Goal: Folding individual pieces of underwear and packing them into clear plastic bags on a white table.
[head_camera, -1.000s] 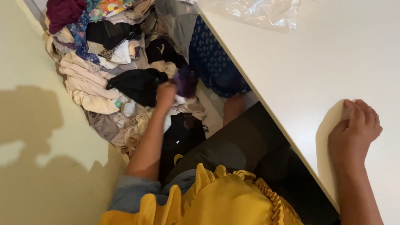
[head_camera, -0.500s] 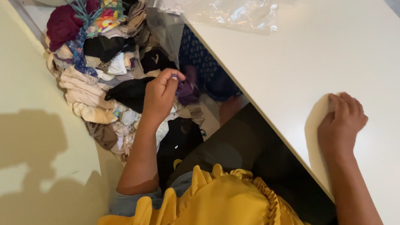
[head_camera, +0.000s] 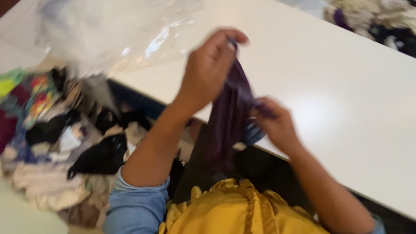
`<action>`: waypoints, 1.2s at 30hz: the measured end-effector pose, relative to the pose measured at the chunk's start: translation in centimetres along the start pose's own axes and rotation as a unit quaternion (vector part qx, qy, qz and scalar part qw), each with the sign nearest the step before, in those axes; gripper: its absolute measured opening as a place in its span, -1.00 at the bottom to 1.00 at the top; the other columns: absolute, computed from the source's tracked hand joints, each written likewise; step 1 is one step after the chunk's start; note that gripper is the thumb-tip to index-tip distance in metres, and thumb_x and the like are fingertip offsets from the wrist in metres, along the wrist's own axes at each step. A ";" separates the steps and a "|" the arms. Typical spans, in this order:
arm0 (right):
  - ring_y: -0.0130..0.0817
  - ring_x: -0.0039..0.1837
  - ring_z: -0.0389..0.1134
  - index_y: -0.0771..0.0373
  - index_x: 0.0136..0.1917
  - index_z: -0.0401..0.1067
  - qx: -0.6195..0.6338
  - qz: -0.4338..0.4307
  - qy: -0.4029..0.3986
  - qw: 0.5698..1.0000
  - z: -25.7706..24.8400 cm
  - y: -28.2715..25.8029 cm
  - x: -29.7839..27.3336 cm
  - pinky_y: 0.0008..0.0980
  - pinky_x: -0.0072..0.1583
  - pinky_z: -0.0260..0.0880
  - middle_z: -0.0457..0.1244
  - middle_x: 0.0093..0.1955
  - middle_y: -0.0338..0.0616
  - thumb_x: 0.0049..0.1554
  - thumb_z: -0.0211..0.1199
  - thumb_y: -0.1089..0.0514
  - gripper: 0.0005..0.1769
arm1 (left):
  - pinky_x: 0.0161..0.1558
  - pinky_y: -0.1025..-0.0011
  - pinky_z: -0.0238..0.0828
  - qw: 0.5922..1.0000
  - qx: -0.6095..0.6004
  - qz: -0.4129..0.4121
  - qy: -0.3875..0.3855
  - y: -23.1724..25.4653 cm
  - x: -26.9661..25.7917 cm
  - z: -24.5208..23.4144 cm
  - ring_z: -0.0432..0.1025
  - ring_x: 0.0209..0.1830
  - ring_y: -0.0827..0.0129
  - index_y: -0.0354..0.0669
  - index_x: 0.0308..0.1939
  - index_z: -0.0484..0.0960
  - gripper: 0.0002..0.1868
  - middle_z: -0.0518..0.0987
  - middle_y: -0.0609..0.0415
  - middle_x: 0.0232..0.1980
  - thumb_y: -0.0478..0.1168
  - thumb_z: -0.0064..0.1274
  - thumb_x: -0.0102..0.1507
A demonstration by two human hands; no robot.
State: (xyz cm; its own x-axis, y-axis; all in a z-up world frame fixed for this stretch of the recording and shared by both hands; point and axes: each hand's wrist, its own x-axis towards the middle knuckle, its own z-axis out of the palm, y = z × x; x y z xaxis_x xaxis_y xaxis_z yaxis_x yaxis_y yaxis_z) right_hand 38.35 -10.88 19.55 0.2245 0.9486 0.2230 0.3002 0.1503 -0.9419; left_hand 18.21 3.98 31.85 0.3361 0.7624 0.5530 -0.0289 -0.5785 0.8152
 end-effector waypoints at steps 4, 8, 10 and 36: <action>-0.48 -0.29 0.24 0.12 0.05 0.53 -0.119 0.040 0.166 0.978 -9.0 -6.9 2.4 -0.52 -0.19 0.24 0.28 -0.32 -0.21 0.17 0.29 0.23 -0.83 | -0.14 0.33 0.42 0.997 -0.025 0.057 -0.048 -0.4 6.0 3.6 0.46 -0.34 0.28 -0.04 -0.03 0.58 -0.75 0.61 0.00 -0.19 -0.22 -0.19 0.30; -0.40 -0.40 0.28 0.32 0.04 0.50 -0.175 -0.065 0.214 0.959 -15.3 -10.6 2.3 -0.52 -0.27 0.27 0.22 -0.42 -0.10 0.19 0.32 0.42 -0.86 | -0.64 0.65 0.16 0.965 -0.116 -0.040 -0.232 1.3 9.2 7.5 0.22 -0.68 0.60 -0.17 -0.10 0.61 -0.78 0.42 0.19 -0.45 -0.24 -0.10 0.26; -0.45 -0.43 0.23 0.34 0.05 0.51 -0.188 -0.086 0.231 0.951 -16.9 -11.5 1.7 -0.55 -0.29 0.22 0.20 -0.44 -0.11 0.22 0.29 0.48 -0.84 | -0.73 0.70 0.01 0.932 -0.158 -0.113 -0.307 3.2 8.7 8.2 0.09 -0.75 0.65 -0.22 -0.11 0.59 -0.77 0.26 0.26 -0.60 -0.23 -0.12 0.25; -0.16 -0.05 0.32 0.28 0.26 0.33 -0.365 0.078 0.108 0.921 -18.6 -5.5 -7.0 -0.25 -0.01 0.42 0.18 0.12 0.07 0.02 0.37 0.31 -0.46 | -0.48 0.50 0.29 0.991 0.050 -0.091 -0.085 5.2 3.0 12.2 0.34 -0.64 0.57 0.12 -0.13 0.54 -0.75 0.53 0.26 -0.60 -0.23 -0.26 0.25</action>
State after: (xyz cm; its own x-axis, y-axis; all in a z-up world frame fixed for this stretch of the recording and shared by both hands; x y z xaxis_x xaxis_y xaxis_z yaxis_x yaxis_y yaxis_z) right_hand 52.40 -23.50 27.85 0.4733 0.8532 0.2190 0.7747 -0.2848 -0.5646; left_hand 30.57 -0.32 35.63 0.4817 0.8017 0.3538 0.1384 -0.4682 0.8727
